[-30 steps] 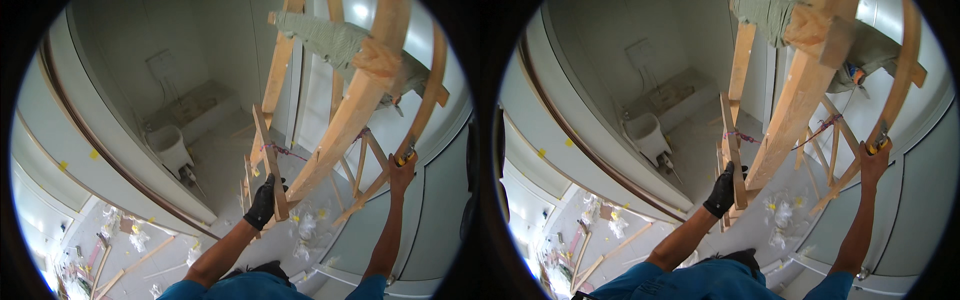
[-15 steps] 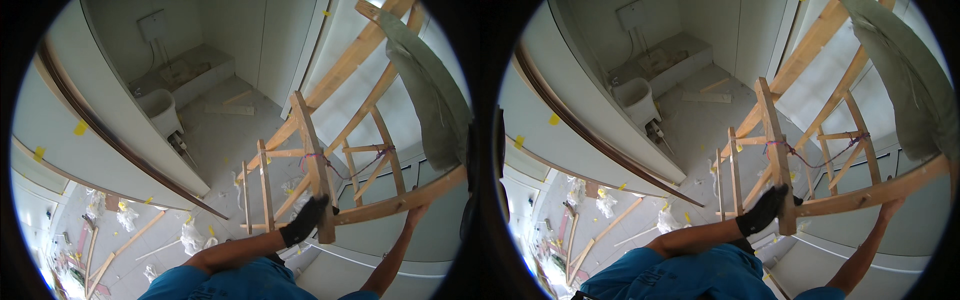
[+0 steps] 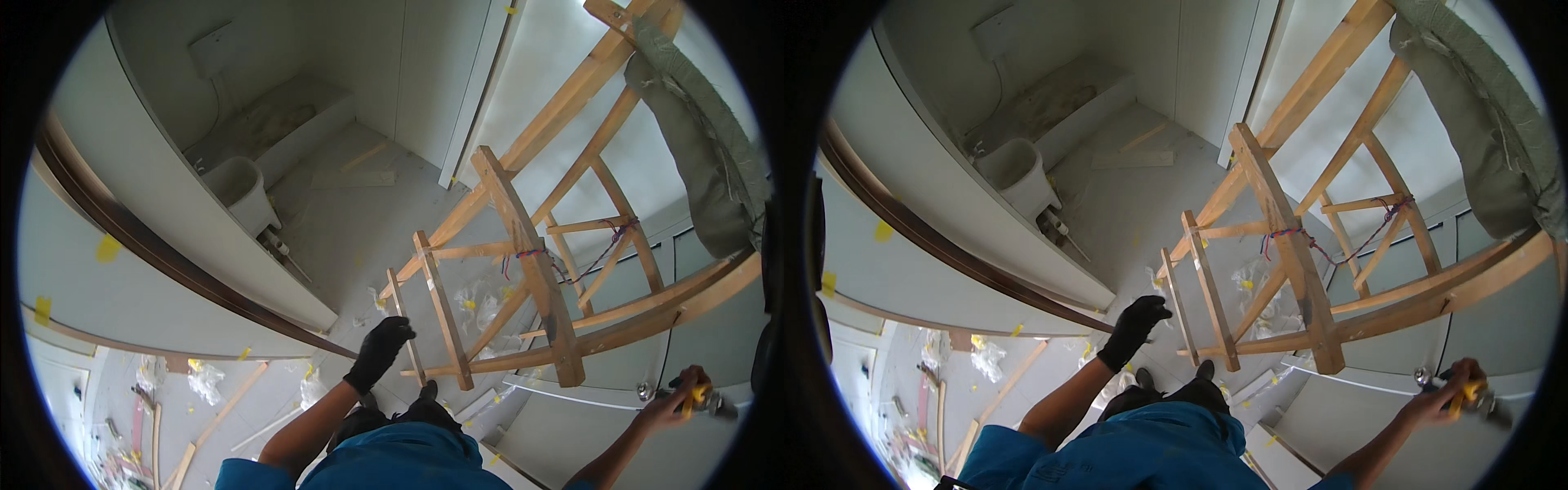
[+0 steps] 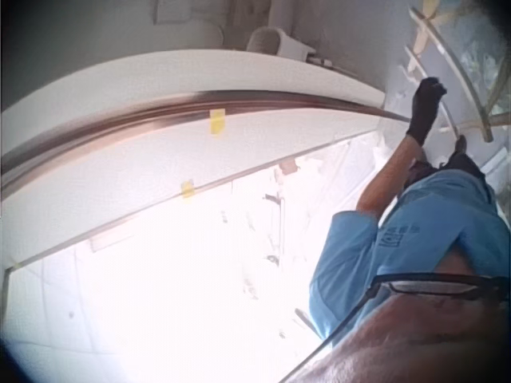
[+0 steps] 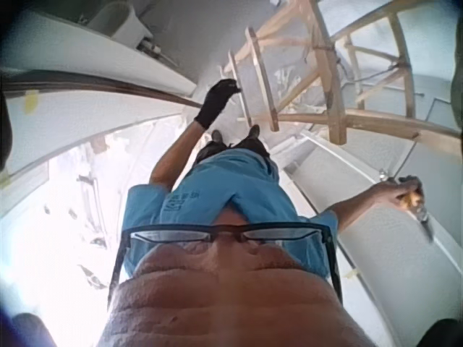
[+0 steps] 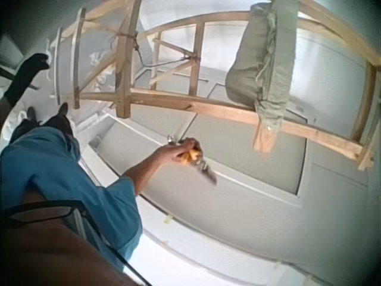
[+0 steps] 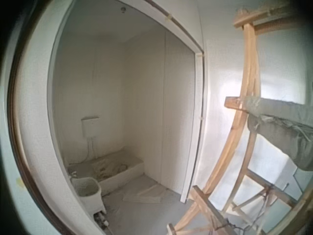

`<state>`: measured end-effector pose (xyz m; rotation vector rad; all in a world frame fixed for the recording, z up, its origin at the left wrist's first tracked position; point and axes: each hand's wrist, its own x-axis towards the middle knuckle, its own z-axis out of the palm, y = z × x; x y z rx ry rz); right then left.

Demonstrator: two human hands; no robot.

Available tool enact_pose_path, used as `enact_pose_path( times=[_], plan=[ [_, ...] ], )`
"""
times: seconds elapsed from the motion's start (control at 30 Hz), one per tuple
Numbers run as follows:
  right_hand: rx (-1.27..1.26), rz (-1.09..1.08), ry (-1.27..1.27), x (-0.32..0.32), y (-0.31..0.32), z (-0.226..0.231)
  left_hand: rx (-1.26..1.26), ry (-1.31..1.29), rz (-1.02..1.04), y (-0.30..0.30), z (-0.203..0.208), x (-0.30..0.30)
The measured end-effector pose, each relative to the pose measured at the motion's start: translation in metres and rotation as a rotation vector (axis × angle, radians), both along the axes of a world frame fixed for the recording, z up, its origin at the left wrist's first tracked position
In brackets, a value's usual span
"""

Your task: The person installs wooden trim pieces along the upper wall and door frame in a bathroom under renovation. They position and press the trim into place, use yellow tape to hold it, and trim excess with pliers.

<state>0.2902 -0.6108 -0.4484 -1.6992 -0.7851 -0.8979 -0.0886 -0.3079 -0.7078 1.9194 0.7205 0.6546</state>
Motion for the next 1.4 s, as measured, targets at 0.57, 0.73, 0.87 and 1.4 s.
enact_pose_path(
  times=[0.57, 0.73, 0.87, 1.4],
  plan=[
    [-1.038, 0.146, 0.017, -0.098, 0.201, -0.038, 0.329, -0.418, 0.209, 0.110, 0.186, 0.123],
    [-1.021, 0.187, 0.217, -0.091, 0.199, -0.037, 0.595, -0.416, 0.277, 0.170, 0.254, 0.216],
    [-0.981, 0.247, 0.192, -0.087, 0.198, -0.038, 0.580, -0.383, 0.194, 0.229, 0.262, 0.302],
    [-1.027, 0.462, 0.313, -0.075, 0.167, -0.110, 0.042, 0.055, -0.297, 0.226, 0.255, 0.308]
  ],
)
